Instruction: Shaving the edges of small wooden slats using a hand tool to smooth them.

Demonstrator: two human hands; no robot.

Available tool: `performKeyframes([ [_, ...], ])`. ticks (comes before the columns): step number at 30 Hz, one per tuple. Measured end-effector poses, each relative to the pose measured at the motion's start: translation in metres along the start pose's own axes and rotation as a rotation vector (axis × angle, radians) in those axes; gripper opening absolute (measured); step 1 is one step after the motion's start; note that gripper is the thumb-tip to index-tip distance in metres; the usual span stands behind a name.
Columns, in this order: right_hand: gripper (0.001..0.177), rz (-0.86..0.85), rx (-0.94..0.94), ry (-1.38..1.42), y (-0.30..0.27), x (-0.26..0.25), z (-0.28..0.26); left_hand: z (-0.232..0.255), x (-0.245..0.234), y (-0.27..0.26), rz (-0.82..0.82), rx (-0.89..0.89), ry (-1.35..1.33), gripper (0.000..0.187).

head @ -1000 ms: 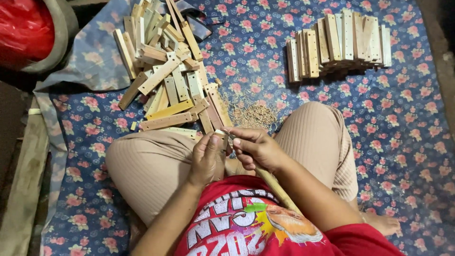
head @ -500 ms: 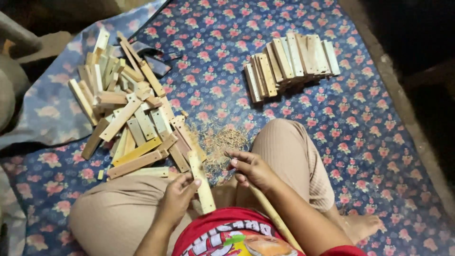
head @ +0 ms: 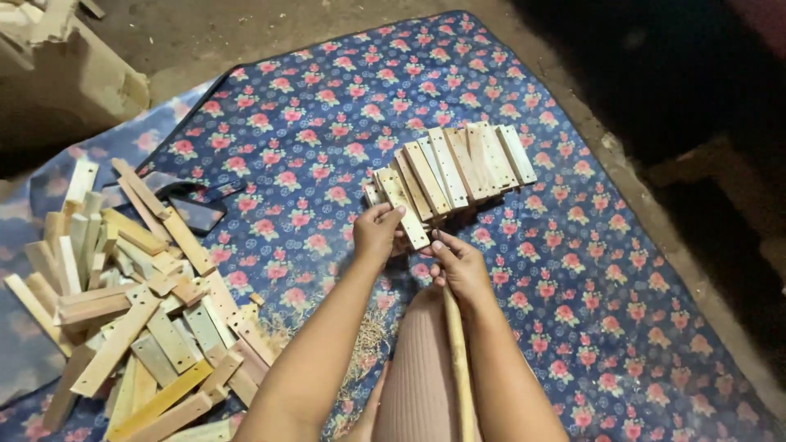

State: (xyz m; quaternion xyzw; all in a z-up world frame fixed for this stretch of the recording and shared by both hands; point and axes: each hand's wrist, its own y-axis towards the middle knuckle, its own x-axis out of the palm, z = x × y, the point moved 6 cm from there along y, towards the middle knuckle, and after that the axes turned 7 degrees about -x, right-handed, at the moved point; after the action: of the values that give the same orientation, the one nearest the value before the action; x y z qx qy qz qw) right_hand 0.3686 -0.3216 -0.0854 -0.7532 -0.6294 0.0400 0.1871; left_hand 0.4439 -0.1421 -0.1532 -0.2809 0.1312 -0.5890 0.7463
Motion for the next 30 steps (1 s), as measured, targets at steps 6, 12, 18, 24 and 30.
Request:
performKeyframes([
  [6,0.044,0.03,0.094,-0.001,-0.011,-0.001,-0.011,0.004,0.002,0.03,0.068,0.044,0.083,0.057],
  [12,0.047,-0.194,0.212,0.206,-0.044,0.037,-0.011,0.036,-0.091,0.021,0.285,0.525,0.635,0.028],
  [18,0.053,-0.307,0.31,0.226,-0.071,0.079,0.002,0.086,-0.301,0.04,0.705,0.215,1.457,0.033],
  [24,0.045,-0.379,0.363,0.284,-0.09,0.113,0.01,0.091,-0.344,0.047,0.729,0.238,1.415,0.042],
  [30,0.05,-0.447,0.428,0.513,-0.135,0.12,0.012,0.112,-0.33,-0.051,0.668,0.334,0.697,0.042],
])
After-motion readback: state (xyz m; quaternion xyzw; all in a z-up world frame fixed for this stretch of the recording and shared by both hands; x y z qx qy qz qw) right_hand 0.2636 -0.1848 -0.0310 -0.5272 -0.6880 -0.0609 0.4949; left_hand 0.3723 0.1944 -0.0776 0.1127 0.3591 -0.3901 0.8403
